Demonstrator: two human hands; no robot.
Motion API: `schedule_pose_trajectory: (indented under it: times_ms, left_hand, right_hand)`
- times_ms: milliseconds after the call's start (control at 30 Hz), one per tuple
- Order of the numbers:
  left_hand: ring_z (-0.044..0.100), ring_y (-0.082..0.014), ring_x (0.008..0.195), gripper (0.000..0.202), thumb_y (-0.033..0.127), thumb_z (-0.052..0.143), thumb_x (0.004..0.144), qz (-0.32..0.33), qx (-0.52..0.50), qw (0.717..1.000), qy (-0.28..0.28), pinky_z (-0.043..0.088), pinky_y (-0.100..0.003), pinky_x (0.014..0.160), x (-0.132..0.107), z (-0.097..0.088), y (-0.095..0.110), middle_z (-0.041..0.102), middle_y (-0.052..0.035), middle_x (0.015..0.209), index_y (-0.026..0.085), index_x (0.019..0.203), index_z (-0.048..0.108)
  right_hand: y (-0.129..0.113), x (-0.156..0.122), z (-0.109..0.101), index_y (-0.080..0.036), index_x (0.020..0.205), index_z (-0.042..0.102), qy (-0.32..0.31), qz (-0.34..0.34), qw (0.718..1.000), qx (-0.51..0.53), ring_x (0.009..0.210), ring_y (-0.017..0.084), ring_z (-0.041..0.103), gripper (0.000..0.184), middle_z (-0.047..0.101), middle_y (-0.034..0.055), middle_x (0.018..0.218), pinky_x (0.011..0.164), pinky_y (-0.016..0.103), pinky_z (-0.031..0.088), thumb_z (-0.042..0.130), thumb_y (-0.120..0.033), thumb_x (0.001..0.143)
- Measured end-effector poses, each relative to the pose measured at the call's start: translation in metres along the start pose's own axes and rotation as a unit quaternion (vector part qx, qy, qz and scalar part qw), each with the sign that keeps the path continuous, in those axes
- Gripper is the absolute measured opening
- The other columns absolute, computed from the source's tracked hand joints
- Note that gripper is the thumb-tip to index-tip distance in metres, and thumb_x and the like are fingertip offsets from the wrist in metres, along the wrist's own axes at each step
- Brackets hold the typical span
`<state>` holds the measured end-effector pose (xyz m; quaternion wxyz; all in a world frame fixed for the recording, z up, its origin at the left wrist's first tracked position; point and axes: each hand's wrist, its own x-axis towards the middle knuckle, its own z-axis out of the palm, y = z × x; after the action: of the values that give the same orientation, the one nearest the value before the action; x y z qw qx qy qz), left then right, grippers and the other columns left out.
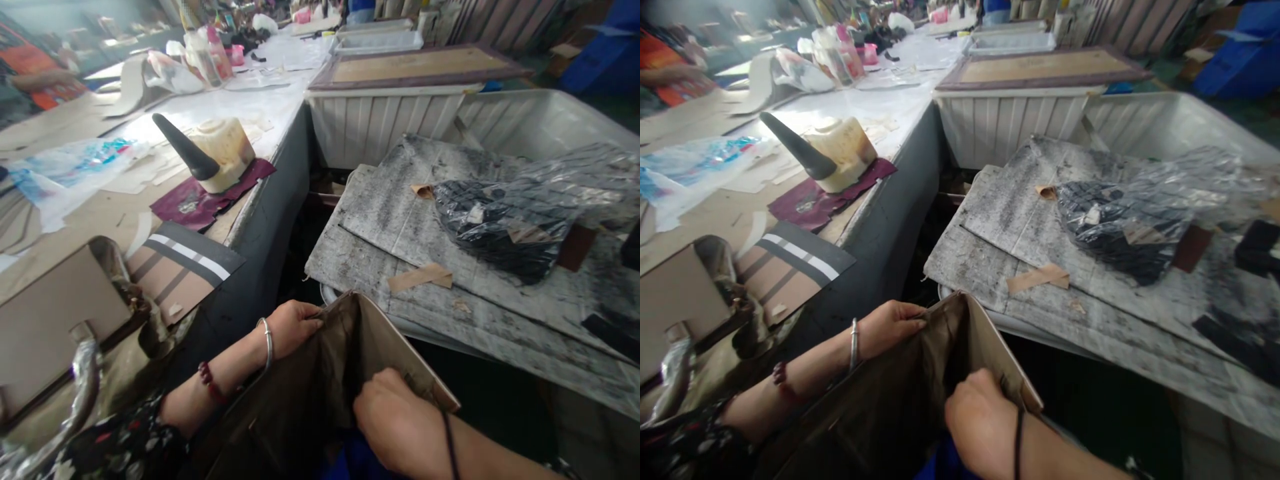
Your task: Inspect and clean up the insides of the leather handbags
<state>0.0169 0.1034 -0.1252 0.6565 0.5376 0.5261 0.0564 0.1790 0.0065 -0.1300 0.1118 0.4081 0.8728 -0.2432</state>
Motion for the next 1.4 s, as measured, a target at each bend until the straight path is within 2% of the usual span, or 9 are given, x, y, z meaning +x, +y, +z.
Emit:
schedule_pose_trajectory:
  times_ms: [100,200,333,433,600,733,933,1233,1400]
  left_hand:
    - [0.060,-0.0185,0.067,0.030,0.033,0.051,0.067,0.002,-0.024,1.000,-0.014,0.046,-0.026,0.061,0.000,0.000,-0.001,0.067,-0.0020,0.073,0.012,0.084,0.064]
    - [0.060,-0.0185,0.069,0.030,0.033,0.052,0.066,0.004,-0.015,1.000,-0.010,0.045,-0.025,0.061,0.002,0.000,-0.002,0.067,-0.0022,0.073,0.012,0.084,0.064]
    - [0.059,-0.0192,0.068,0.030,0.033,0.051,0.066,-0.002,-0.007,1.000,-0.005,0.045,-0.026,0.059,0.002,-0.002,-0.002,0.066,-0.0034,0.073,0.011,0.082,0.065]
    - [0.057,-0.0167,0.063,0.029,0.032,0.052,0.065,-0.005,-0.046,0.999,-0.024,0.043,-0.025,0.057,0.000,-0.003,-0.001,0.065,-0.0024,0.071,0.012,0.083,0.064]
    - [0.048,-0.0108,0.053,0.026,0.031,0.056,0.060,-0.014,-0.070,0.997,-0.026,0.037,-0.021,0.051,-0.002,-0.001,0.005,0.057,0.0010,0.061,0.011,0.076,0.063]
    - [0.043,-0.0096,0.050,0.028,0.033,0.055,0.059,-0.022,-0.025,0.999,-0.007,0.032,-0.021,0.047,-0.002,0.001,0.008,0.053,0.0024,0.057,0.012,0.076,0.062]
    - [0.037,-0.0083,0.044,0.020,0.034,0.054,0.059,-0.066,0.079,0.994,0.039,0.025,-0.020,0.040,0.001,-0.001,0.009,0.044,0.0046,0.047,0.014,0.055,0.052]
    - [0.042,-0.0095,0.046,0.025,0.036,0.055,0.062,-0.066,0.091,0.994,0.005,0.029,-0.019,0.041,0.006,-0.006,0.002,0.049,0.0034,0.050,0.012,0.064,0.060]
    - [0.052,-0.0127,0.063,0.034,0.038,0.062,0.062,0.003,0.066,0.996,-0.059,0.039,-0.019,0.055,0.010,-0.013,0.004,0.059,0.0017,0.067,0.013,0.084,0.062]
  right_hand:
    - [0.018,0.001,-0.016,-0.016,0.090,0.062,0.099,0.082,0.992,-0.016,0.081,0.023,0.059,0.020,0.064,0.0098,0.081,0.071,0.036,0.044,0.048,-0.013,0.077]
    - [0.024,0.013,0.012,-0.010,0.115,0.051,0.156,0.057,0.986,-0.034,0.107,0.024,0.048,0.038,0.055,0.0140,0.113,0.090,0.037,0.039,0.046,-0.011,0.078]
    - [0.014,0.011,0.036,-0.009,0.089,0.066,0.006,0.075,0.997,-0.025,0.100,0.026,0.054,0.020,0.061,0.0162,0.102,0.085,0.036,0.041,0.051,-0.011,0.075]
    - [0.016,-0.005,-0.010,-0.015,0.067,0.065,-0.041,0.031,0.998,0.034,0.067,0.023,0.061,0.024,0.064,0.0084,0.066,0.064,0.033,0.044,0.055,-0.035,0.077]
    - [0.052,0.019,-0.083,-0.016,0.093,0.059,0.194,-0.036,0.978,0.068,0.090,0.020,0.054,0.019,0.061,0.0073,0.095,0.080,0.030,0.038,0.056,-0.029,0.079]
    - [0.074,0.058,-0.074,-0.015,0.104,0.058,0.149,-0.111,0.976,0.115,0.091,0.018,0.053,0.026,0.060,0.0066,0.095,0.082,0.029,0.038,0.056,-0.025,0.079]
    - [0.075,0.069,-0.065,-0.016,0.093,0.062,0.091,-0.091,0.974,0.189,0.080,0.015,0.054,0.016,0.060,0.0038,0.084,0.073,0.025,0.039,0.054,-0.021,0.080]
    - [0.070,0.071,-0.051,-0.014,0.076,0.057,0.146,-0.079,0.966,0.196,0.075,0.013,0.051,0.003,0.058,0.0009,0.076,0.073,0.026,0.034,0.055,-0.014,0.076]
    - [0.062,0.072,-0.040,-0.015,0.071,0.053,0.183,-0.070,0.959,0.205,0.073,0.013,0.050,0.005,0.055,0.0000,0.073,0.073,0.027,0.034,0.054,-0.010,0.073]
